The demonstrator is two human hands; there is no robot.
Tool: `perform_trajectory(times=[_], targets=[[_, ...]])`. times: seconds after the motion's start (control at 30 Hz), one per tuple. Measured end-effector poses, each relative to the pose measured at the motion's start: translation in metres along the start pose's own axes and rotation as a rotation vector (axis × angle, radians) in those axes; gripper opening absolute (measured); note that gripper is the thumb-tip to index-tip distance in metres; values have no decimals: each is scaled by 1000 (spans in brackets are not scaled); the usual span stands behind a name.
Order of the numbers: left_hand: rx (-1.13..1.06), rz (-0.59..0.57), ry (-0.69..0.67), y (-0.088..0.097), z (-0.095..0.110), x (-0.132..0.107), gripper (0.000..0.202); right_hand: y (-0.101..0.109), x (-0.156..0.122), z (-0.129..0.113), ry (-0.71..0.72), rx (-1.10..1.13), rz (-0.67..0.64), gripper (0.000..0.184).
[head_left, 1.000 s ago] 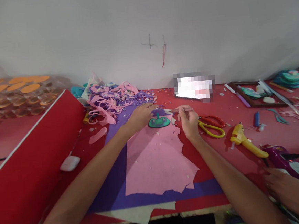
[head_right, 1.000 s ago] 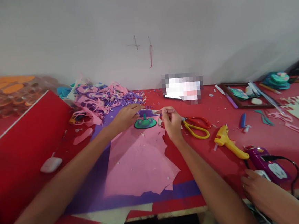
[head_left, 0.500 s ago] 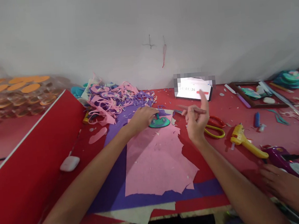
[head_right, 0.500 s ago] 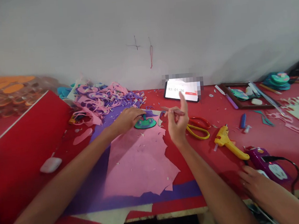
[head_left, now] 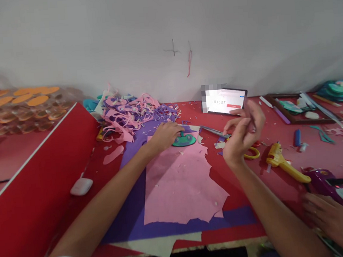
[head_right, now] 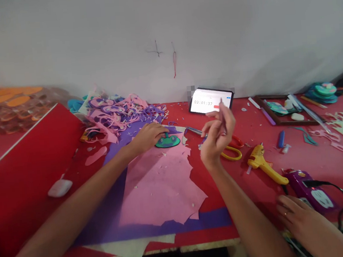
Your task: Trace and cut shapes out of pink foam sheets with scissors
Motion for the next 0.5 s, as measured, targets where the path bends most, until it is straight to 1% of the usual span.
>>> perform_trajectory(times=[0.03, 0.13, 0.27, 0.37, 0.5], targets=[[6, 3, -5, 0, 0, 0, 26, -1, -3, 1, 2, 25, 30, 39], [14, 23, -13, 2, 2, 0, 23, -18, -17, 10, -23, 83, -82, 30], [-6, 34, 4, 11, 5, 0, 20, -37, -29, 28, -102, 70, -241, 27], [-31, 44, -22, 21, 9, 1, 19, -43, -31, 39, -141, 37, -323, 28], [-61, 50, -73, 29, 15, 1, 20, -47, -32, 45, -142, 4, -380, 24]])
Point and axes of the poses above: each hand's wrist, its own x-axis towards the middle knuckle, its own y-axis out of the back of the hand, z = x × y, the point moved 6 cm from there along x, towards the middle knuckle, and after that the axes turned 11 degrees about -x, right-handed, at the moved point
